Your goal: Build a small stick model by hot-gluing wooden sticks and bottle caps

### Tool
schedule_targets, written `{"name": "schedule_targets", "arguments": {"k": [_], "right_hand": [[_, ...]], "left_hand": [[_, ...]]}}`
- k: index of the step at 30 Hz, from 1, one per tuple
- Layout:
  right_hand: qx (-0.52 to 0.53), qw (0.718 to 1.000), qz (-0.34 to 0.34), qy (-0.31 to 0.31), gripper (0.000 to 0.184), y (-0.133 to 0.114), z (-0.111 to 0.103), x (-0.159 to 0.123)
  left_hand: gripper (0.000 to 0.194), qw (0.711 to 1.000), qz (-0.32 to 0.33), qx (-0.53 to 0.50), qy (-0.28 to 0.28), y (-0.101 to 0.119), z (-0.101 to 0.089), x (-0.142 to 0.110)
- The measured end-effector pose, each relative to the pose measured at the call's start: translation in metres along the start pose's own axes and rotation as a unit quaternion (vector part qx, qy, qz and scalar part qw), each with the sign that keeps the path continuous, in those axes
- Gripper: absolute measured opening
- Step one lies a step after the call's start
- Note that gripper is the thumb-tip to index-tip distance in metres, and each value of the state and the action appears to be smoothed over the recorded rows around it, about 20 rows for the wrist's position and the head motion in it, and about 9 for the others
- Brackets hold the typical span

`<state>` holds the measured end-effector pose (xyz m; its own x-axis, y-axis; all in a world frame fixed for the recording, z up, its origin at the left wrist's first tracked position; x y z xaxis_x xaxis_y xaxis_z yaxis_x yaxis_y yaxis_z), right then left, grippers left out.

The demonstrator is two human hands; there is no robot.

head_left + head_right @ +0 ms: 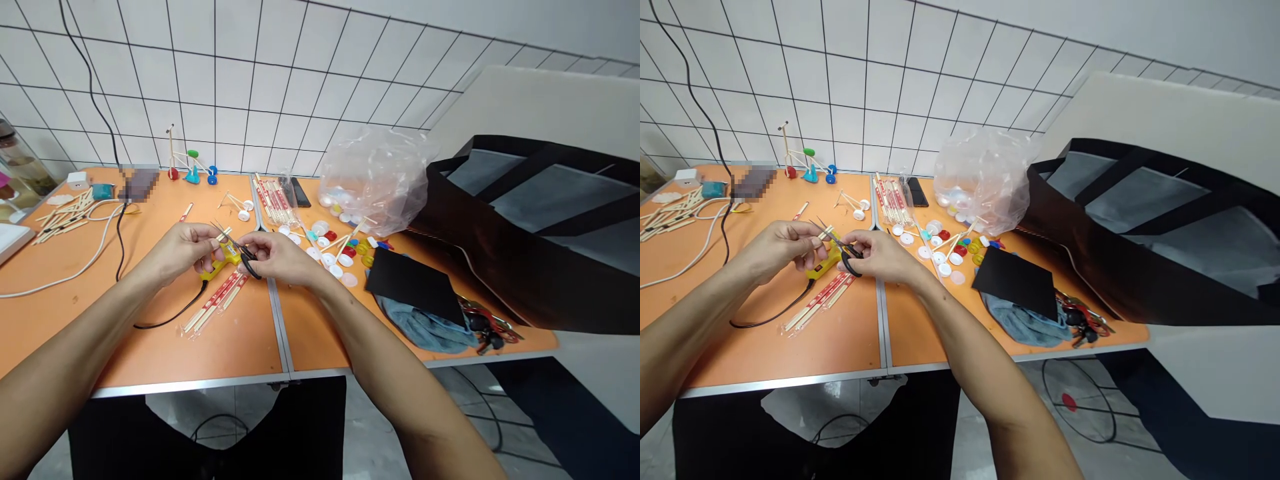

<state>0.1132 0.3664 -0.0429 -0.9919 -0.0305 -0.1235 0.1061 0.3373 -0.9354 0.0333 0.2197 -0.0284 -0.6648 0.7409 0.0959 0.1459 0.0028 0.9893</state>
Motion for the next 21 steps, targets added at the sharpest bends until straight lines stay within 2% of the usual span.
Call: {"name": "schedule_targets", "arguments": {"k": [11, 15, 17, 21], "right_hand": [[0.003, 1.000, -0.009, 0.012, 0.038, 0.002, 0.003, 0.003], [-0.005, 1.000, -0.009, 0.014, 0.036, -0.003, -0.001, 0.000], [0.006, 0.999, -0.020, 0.046, 0.037, -0.008, -0.013, -0.003], [0.069, 0.980, -0.073, 0.175, 0.047, -0.021, -0.053, -0.014]], "left_hand": [[0.011, 0.999, 0.017, -0.006, 0.028, 0.005, -0.002, -0.001], [0.017, 0.997, 0.045, -0.028, 0.048, 0.005, -0.006, 0.000], [0.020, 0.994, 0.057, -0.047, 0.077, 0.004, -0.011, 0.001], [0.024, 0.988, 0.060, -0.073, 0.125, -0.001, -0.019, 0.002]]}}
Point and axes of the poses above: each hand's wrist, its own x-axis towards the middle knuckle, its own z-axis out of the palm, y = z × x, the point moved 7 cm from there along x, towards the middle knuckle, and after that the axes turned 9 degrees about z, right-handed, at the moved point
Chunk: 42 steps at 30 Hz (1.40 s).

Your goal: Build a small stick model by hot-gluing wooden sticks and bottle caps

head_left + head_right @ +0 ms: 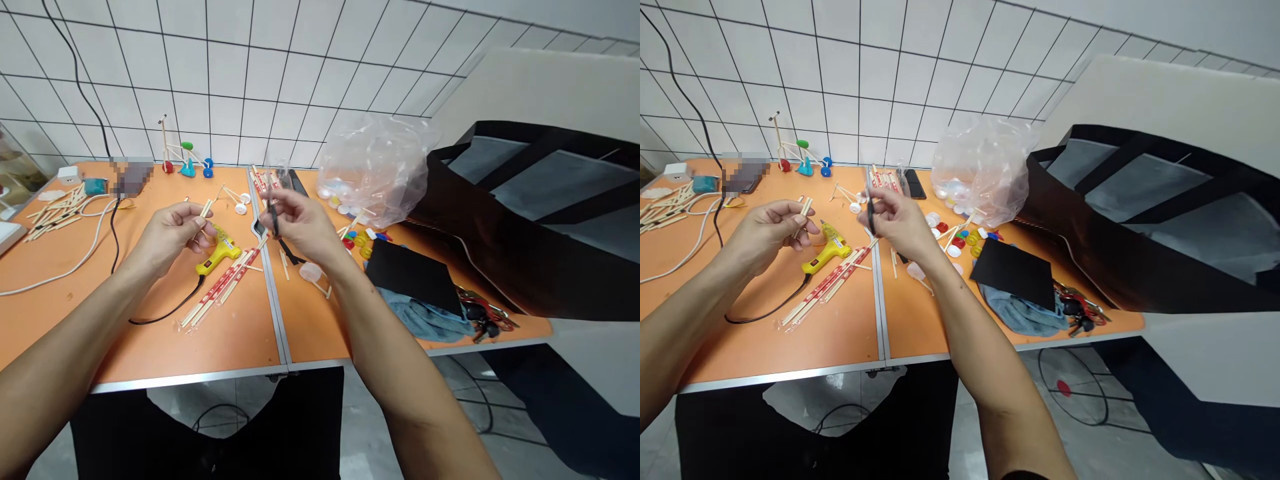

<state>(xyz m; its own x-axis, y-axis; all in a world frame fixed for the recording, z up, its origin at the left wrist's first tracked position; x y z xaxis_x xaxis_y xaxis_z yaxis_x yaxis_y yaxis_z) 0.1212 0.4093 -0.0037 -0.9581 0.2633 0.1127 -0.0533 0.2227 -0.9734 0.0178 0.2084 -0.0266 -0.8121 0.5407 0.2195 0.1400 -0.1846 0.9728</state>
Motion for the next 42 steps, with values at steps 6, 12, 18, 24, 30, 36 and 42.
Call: {"name": "schedule_targets", "arguments": {"k": [6, 12, 18, 24, 30, 36, 42], "right_hand": [[0.023, 0.996, -0.012, 0.086, 0.051, -0.004, -0.027, 0.003], [0.037, 0.994, -0.010, 0.104, 0.056, 0.001, -0.020, 0.004], [0.040, 0.998, 0.013, 0.050, 0.057, 0.004, -0.004, 0.005], [0.026, 0.999, 0.027, 0.029, 0.047, 0.009, 0.010, -0.001], [0.002, 0.999, 0.035, 0.020, 0.043, 0.015, 0.016, -0.002], [-0.025, 0.999, 0.029, 0.017, 0.038, 0.022, 0.018, 0.001], [-0.024, 0.999, 0.026, 0.005, 0.045, 0.019, 0.022, 0.000]], "left_hand": [[0.025, 1.000, 0.001, -0.006, 0.017, -0.001, -0.004, 0.000], [0.021, 0.998, 0.021, -0.019, 0.052, 0.002, -0.016, 0.005], [0.020, 0.998, 0.010, -0.026, 0.048, 0.000, -0.013, 0.005], [0.021, 1.000, 0.003, -0.024, 0.019, -0.001, -0.004, 0.002], [0.023, 0.999, -0.025, -0.018, -0.042, -0.005, 0.011, -0.003], [0.021, 0.999, -0.030, -0.010, -0.041, -0.007, 0.011, -0.003], [0.019, 0.998, -0.035, -0.017, -0.040, -0.008, 0.012, -0.003]]}}
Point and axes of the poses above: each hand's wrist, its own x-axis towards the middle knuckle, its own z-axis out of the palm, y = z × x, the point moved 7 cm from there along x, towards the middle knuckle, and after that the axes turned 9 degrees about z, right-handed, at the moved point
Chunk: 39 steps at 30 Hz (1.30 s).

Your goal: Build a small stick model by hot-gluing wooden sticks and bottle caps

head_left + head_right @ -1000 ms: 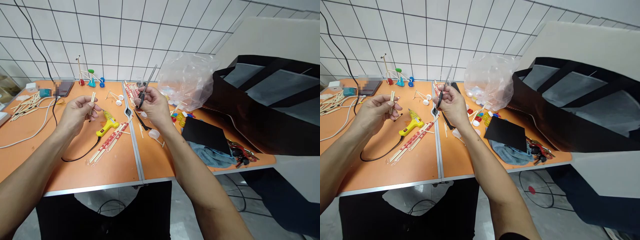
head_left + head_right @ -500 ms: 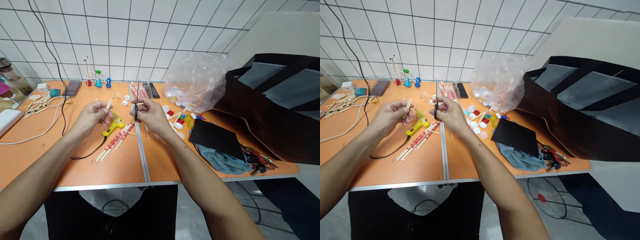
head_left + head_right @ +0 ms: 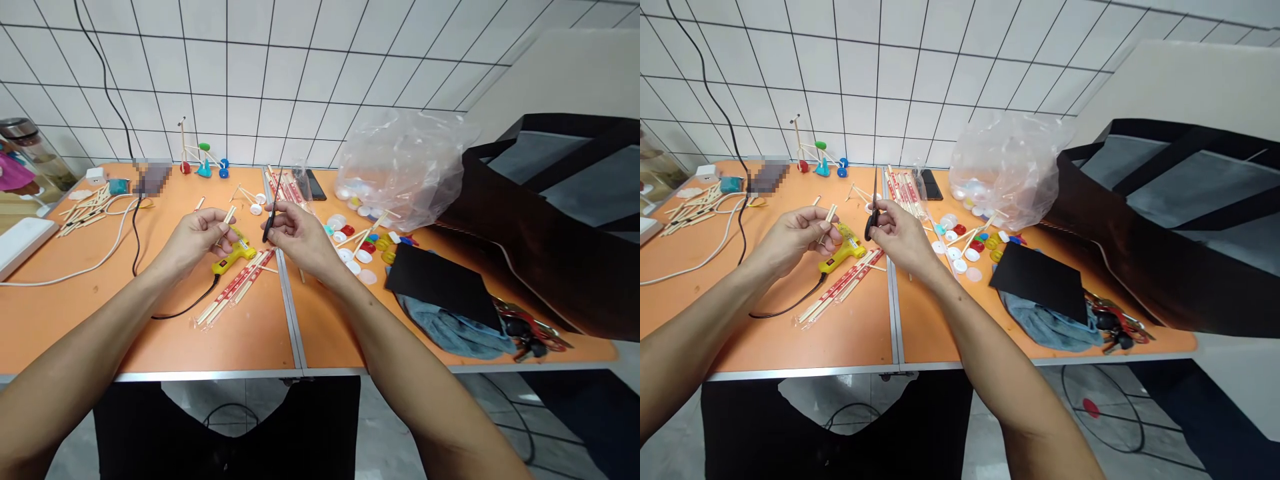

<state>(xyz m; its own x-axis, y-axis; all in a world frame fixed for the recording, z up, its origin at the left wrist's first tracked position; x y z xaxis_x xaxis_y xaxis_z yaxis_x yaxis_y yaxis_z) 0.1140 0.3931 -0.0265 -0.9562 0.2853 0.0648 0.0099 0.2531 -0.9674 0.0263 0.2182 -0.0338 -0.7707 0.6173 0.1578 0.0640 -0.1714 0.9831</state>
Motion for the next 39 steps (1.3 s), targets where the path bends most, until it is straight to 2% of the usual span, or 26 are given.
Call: {"name": "schedule_targets", "arguments": {"k": [4, 11, 16, 21, 24, 28, 39], "right_hand": [[0.052, 0.999, 0.005, -0.013, 0.051, -0.006, 0.000, -0.002], [0.107, 0.994, 0.025, -0.023, 0.045, -0.004, 0.001, -0.002], [0.037, 0.999, 0.022, 0.009, 0.043, -0.003, 0.003, -0.006], [-0.027, 0.999, -0.020, 0.013, 0.033, -0.006, 0.005, -0.006], [-0.036, 0.999, -0.023, 0.007, 0.029, -0.005, 0.008, -0.005], [-0.073, 0.997, -0.028, 0.011, 0.035, -0.007, 0.011, -0.007], [-0.143, 0.988, -0.049, -0.041, 0.036, -0.007, 0.024, -0.012]], "left_hand": [[0.016, 1.000, -0.011, 0.001, -0.010, 0.000, 0.004, -0.002], [0.016, 0.999, -0.016, 0.012, -0.031, 0.001, 0.008, -0.004], [0.016, 0.999, -0.002, 0.021, -0.048, 0.000, 0.011, -0.006], [0.013, 0.996, 0.006, 0.035, -0.079, 0.001, 0.017, -0.008], [0.014, 0.995, 0.001, 0.043, -0.093, 0.001, 0.020, -0.010], [0.013, 0.991, -0.003, 0.064, -0.118, 0.000, 0.023, -0.011], [0.017, 0.963, 0.022, 0.178, -0.201, -0.003, 0.027, -0.014]]}}
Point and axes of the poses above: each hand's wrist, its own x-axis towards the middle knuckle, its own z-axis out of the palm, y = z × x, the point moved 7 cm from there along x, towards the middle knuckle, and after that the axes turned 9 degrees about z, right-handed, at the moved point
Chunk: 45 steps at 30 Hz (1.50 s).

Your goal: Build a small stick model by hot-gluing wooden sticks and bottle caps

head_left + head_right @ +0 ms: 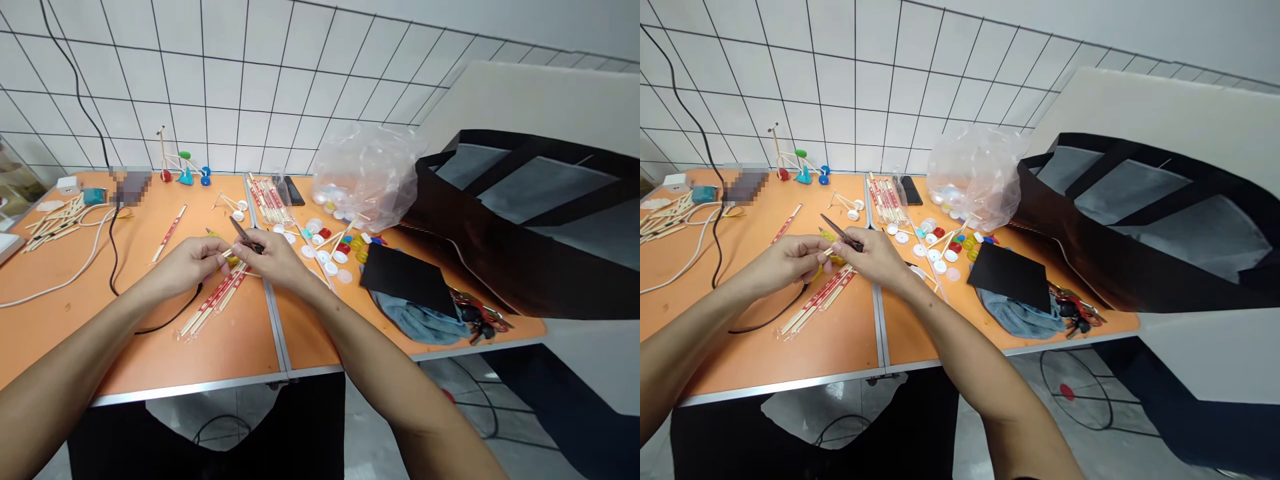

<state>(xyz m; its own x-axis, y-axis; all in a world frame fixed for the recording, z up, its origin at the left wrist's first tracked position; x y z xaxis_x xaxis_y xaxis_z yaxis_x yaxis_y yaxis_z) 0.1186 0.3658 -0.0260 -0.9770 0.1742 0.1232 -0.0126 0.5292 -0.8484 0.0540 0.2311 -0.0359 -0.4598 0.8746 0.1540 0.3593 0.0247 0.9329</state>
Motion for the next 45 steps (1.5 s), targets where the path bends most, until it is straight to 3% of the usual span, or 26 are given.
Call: {"name": "schedule_targets", "arguments": {"k": [5, 13, 21, 24, 28, 33, 37, 45], "right_hand": [[-0.035, 0.999, -0.016, -0.009, 0.035, -0.006, 0.000, -0.003], [0.045, 0.996, -0.019, 0.080, 0.029, -0.009, -0.029, -0.002], [0.060, 0.994, -0.007, 0.094, 0.031, -0.004, -0.025, 0.000], [0.125, 0.989, 0.008, 0.081, 0.037, -0.001, -0.023, 0.002], [0.221, 0.973, 0.025, 0.056, 0.051, -0.001, -0.022, 0.002], [0.265, 0.963, 0.035, 0.036, 0.058, -0.002, -0.016, 0.002], [0.265, 0.963, 0.045, 0.033, 0.058, 0.001, -0.010, 0.003], [0.212, 0.972, 0.034, 0.098, 0.053, 0.006, -0.020, 0.002]], "left_hand": [[0.022, 0.999, 0.012, 0.037, 0.005, 0.002, -0.001, -0.001], [0.031, 0.991, -0.012, -0.048, 0.127, 0.008, -0.018, -0.003], [0.030, 0.981, 0.014, -0.028, 0.190, 0.008, -0.026, -0.007], [0.033, 0.980, 0.042, -0.073, 0.181, 0.010, -0.026, -0.006], [0.044, 0.968, 0.066, -0.208, 0.126, 0.010, -0.021, -0.002], [0.044, 0.951, 0.068, -0.289, 0.086, 0.010, -0.016, -0.001], [0.045, 0.952, 0.083, -0.280, 0.088, 0.012, -0.014, -0.003], [0.035, 0.969, 0.077, -0.132, 0.196, 0.008, -0.029, -0.006]]}}
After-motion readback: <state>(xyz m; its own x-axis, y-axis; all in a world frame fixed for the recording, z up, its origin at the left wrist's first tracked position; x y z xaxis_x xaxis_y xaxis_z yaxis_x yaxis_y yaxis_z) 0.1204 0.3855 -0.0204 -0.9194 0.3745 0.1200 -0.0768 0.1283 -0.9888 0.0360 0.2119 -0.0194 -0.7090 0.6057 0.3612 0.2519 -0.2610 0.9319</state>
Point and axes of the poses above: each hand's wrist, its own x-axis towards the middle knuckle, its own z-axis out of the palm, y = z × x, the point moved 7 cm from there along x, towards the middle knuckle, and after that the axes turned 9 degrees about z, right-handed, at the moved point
